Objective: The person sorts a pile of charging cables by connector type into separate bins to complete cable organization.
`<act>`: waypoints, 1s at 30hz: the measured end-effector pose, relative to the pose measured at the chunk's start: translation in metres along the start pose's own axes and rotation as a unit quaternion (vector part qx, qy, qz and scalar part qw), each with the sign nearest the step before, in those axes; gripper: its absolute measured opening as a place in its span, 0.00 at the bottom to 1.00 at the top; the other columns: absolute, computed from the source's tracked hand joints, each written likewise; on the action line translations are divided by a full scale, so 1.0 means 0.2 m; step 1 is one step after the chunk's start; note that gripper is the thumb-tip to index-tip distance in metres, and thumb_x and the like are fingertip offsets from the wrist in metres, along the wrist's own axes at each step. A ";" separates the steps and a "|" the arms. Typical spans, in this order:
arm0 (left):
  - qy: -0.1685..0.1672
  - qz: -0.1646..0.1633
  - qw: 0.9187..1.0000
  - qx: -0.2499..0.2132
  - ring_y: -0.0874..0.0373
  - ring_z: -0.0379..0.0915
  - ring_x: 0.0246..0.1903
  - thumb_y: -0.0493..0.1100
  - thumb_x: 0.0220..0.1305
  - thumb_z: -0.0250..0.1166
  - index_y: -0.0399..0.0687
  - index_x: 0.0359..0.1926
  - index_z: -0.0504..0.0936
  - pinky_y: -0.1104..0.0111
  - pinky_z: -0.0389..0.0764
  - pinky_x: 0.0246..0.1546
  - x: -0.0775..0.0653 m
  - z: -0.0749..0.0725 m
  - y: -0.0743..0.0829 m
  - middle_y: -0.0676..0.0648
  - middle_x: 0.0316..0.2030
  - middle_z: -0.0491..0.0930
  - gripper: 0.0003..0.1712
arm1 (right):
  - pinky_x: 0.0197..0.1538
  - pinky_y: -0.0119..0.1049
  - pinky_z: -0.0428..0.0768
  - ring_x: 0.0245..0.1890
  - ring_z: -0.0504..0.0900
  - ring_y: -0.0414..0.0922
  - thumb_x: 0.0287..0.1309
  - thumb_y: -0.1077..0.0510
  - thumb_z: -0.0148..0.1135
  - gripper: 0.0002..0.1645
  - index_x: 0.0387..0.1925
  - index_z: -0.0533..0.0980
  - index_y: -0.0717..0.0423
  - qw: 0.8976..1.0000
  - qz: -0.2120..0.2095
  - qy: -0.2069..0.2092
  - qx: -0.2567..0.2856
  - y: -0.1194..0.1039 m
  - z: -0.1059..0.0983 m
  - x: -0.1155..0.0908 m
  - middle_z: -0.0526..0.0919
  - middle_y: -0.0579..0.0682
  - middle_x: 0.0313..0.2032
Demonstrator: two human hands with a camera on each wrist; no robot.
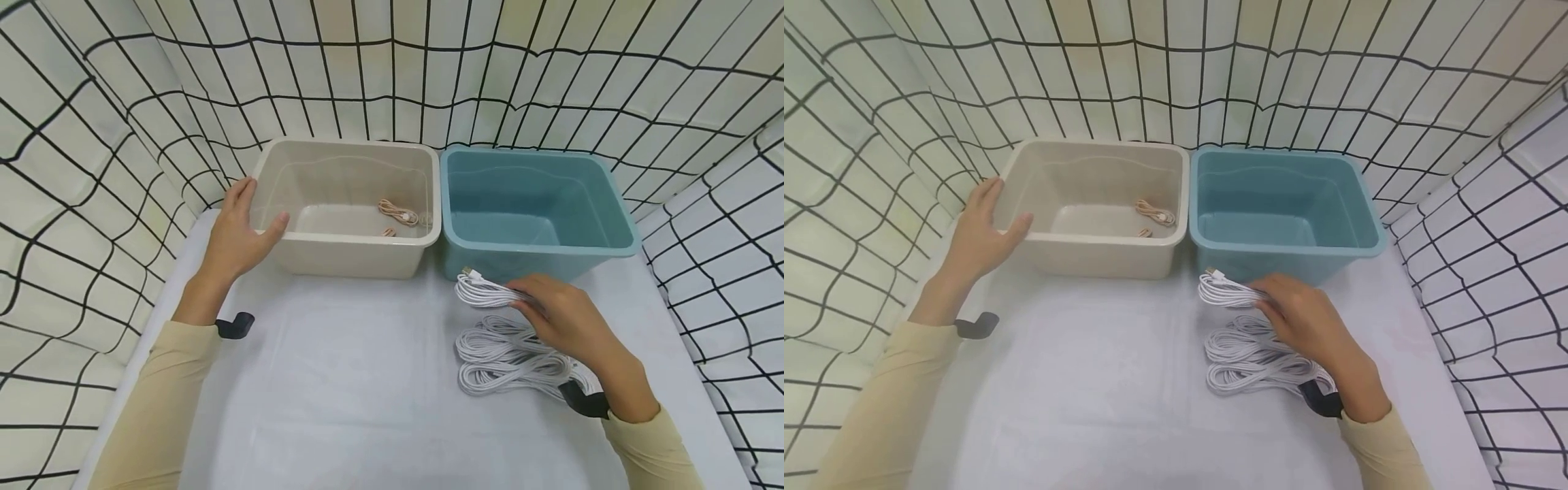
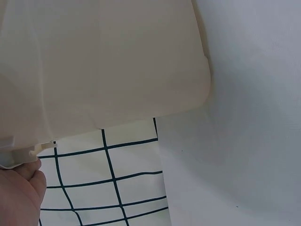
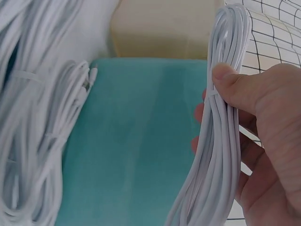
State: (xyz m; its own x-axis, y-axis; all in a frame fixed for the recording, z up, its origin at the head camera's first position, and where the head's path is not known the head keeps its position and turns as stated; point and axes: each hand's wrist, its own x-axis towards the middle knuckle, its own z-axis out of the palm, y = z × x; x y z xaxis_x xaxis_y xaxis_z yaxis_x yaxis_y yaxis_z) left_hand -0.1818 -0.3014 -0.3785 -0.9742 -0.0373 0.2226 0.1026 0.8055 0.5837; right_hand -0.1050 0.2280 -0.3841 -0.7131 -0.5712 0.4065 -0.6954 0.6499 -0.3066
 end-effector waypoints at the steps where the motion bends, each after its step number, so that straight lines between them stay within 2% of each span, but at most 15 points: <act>1: 0.000 0.000 1.000 -0.001 0.28 0.60 0.73 0.66 0.71 0.58 0.42 0.85 0.51 0.30 0.65 0.68 0.00 0.00 0.00 0.43 0.83 0.49 0.54 | 0.40 0.48 0.87 0.42 0.89 0.48 0.52 0.70 0.78 0.24 0.52 0.83 0.59 1.000 -0.003 0.000 -0.003 0.00 -0.01 0.01 0.89 0.51 0.45; 11: 0.006 0.000 1.000 -0.004 0.29 0.61 0.72 0.65 0.70 0.58 0.42 0.84 0.52 0.31 0.66 0.68 0.00 0.01 0.00 0.43 0.83 0.50 0.53 | 0.35 0.46 0.85 0.39 0.86 0.49 0.55 0.70 0.76 0.24 0.55 0.81 0.60 0.999 -0.016 0.003 -0.038 0.01 -0.10 0.12 0.88 0.54 0.46; 19: 0.007 -0.005 1.000 0.001 0.30 0.62 0.72 0.65 0.70 0.58 0.44 0.85 0.52 0.31 0.66 0.67 0.00 0.01 -0.01 0.44 0.83 0.50 0.53 | 0.44 0.52 0.85 0.45 0.86 0.54 0.60 0.73 0.70 0.21 0.55 0.78 0.65 0.999 -0.022 -0.002 -0.039 0.05 -0.18 0.21 0.86 0.57 0.47; 26: 0.003 -0.009 1.000 -0.003 0.30 0.58 0.75 0.66 0.70 0.58 0.44 0.85 0.51 0.32 0.63 0.70 0.00 0.01 -0.01 0.44 0.83 0.49 0.54 | 0.39 0.47 0.82 0.41 0.84 0.50 0.60 0.74 0.70 0.22 0.56 0.78 0.65 0.999 -0.028 -0.001 -0.044 0.10 -0.23 0.27 0.86 0.56 0.46; 30: 0.000 -0.007 1.000 -0.005 0.30 0.59 0.75 0.66 0.71 0.58 0.44 0.85 0.51 0.31 0.64 0.69 0.00 0.01 -0.01 0.44 0.84 0.48 0.54 | 0.41 0.48 0.82 0.43 0.85 0.51 0.61 0.74 0.70 0.22 0.57 0.78 0.65 0.999 -0.034 -0.009 -0.041 0.13 -0.27 0.32 0.86 0.57 0.47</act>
State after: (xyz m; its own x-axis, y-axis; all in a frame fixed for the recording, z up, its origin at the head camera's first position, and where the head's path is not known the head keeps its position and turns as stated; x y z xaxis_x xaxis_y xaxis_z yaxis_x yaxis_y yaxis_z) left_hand -0.1829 -0.3010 -0.3815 -0.9756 -0.0492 0.2139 0.0900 0.7992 0.5943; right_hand -0.1644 0.2345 -0.3193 -0.6659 -0.6245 0.4082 -0.7337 0.6474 -0.2065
